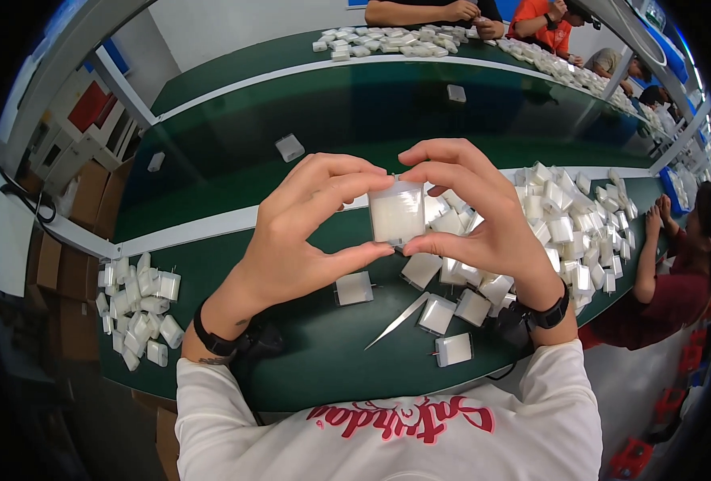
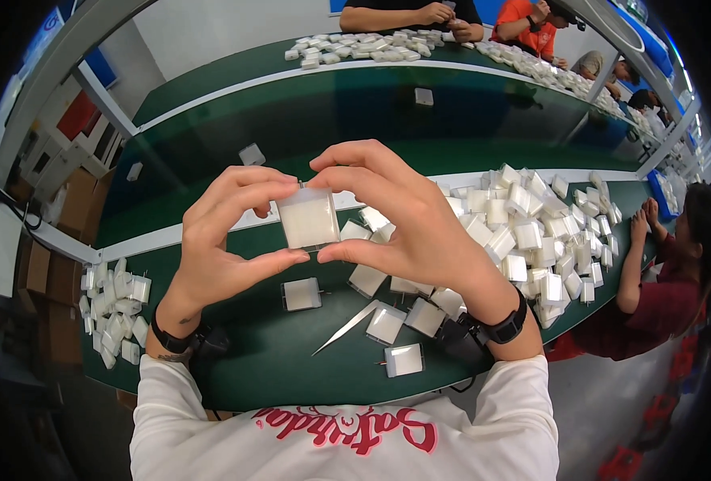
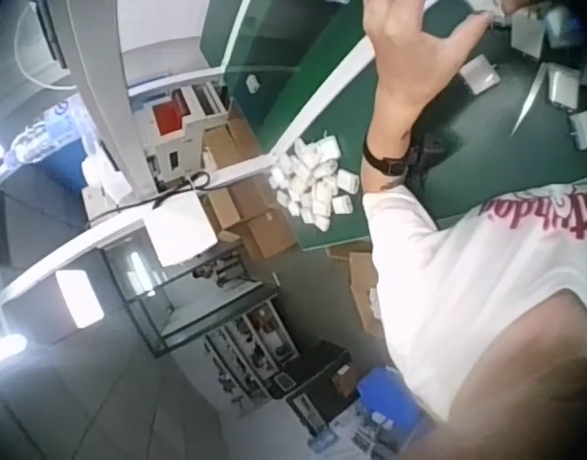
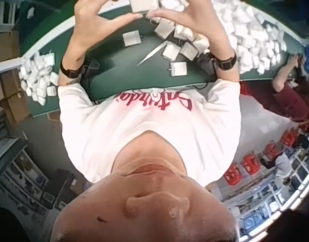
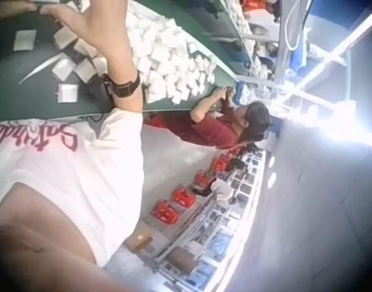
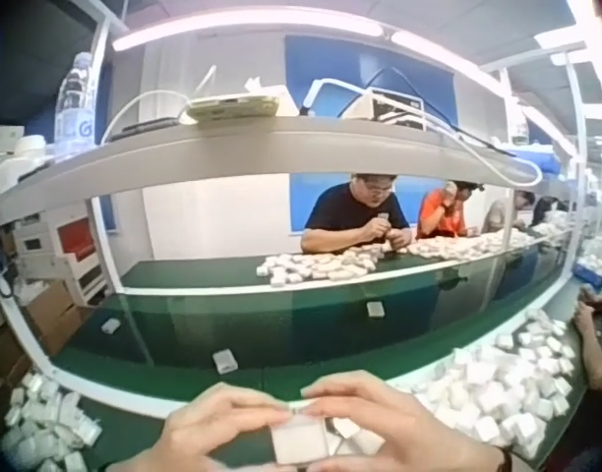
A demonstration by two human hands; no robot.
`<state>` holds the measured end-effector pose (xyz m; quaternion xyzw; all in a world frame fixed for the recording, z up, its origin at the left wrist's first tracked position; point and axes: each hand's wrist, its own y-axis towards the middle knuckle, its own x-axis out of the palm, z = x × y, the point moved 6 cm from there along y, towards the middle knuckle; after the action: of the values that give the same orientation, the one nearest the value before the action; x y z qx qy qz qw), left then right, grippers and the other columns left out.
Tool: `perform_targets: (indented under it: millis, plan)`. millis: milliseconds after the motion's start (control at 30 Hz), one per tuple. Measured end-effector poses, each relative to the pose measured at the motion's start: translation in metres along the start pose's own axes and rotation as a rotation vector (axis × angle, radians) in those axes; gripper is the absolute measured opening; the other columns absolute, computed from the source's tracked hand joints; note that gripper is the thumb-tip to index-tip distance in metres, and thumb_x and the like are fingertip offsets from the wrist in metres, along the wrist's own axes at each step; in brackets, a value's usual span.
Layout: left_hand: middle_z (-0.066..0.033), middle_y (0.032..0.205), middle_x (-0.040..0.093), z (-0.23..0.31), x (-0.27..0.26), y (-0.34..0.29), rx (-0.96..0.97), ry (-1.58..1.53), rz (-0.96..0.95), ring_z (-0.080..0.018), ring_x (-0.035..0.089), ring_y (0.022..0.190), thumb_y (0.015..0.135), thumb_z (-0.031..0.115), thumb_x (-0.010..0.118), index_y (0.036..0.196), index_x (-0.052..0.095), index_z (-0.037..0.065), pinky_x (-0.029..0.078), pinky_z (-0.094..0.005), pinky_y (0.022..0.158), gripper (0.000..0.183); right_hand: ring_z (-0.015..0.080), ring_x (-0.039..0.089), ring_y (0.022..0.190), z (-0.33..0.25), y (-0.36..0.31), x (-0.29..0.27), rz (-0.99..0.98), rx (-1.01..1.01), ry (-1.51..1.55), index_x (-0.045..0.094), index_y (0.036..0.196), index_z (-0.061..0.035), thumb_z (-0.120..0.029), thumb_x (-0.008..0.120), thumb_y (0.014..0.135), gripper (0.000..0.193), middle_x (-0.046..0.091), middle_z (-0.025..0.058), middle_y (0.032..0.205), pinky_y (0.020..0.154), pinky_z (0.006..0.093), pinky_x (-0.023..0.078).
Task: Manually assemble small electronic components at a factory workbench using tweezers.
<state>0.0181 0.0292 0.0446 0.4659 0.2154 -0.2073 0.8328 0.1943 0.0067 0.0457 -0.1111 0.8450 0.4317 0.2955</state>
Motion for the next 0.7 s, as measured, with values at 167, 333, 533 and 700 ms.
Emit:
perform_targets:
  millis: [167,333,533,700]
  plan:
    - [-0.0105,0.11,0.064,0.003,-0.003,0.001,0.023,0.035,-0.02,-0.0245,0.062,0.094,0.063,0.009,0.086,0.111,0.069,0.006,0.054,-0.0317,0.075,0.051,0.0282,0.06,0.104,0.002,-0.002,0.002,-0.014,-0.01,0.024,0.061,0.117,-0.0039,-0.018,0.086,0.069,0.057,0.056,0.0125,0.122,0.084,0.0352,0.051]
    - [-0.0105,0.109,0.066,0.0,-0.006,0.0,0.027,0.067,0.007,-0.0229,0.063,0.09,0.063,0.011,0.087,0.114,0.068,0.006,0.053,-0.0315,0.074,0.055,0.0271,0.06,0.103,0.003,-0.001,0.005,-0.003,0.018,0.014,0.061,0.124,-0.0051,-0.016,0.086,0.068,0.062,0.056,0.0127,0.121,0.084,0.035,0.052]
    - [-0.0077,0.102,0.067,-0.017,-0.002,-0.006,-0.327,-0.36,-0.025,-0.0101,0.054,0.079,0.075,0.015,0.081,0.13,0.058,0.0,0.046,-0.0234,0.07,0.061,0.0232,0.063,0.097,0.001,-0.003,0.008,0.059,-0.01,0.022,0.059,0.129,-0.0051,-0.012,0.085,0.07,0.065,0.06,0.0123,0.115,0.081,0.032,0.055]
    - [-0.0032,0.077,0.067,-0.028,0.011,-0.013,-0.534,-0.739,-0.025,-0.0059,0.051,0.065,0.076,0.015,0.082,0.138,0.047,0.002,0.044,-0.0221,0.069,0.072,0.0122,0.065,0.081,0.011,-0.01,0.015,0.148,0.234,0.351,0.054,0.134,-0.0042,-0.007,0.082,0.076,0.064,0.064,0.0079,0.099,0.074,0.0252,0.054]
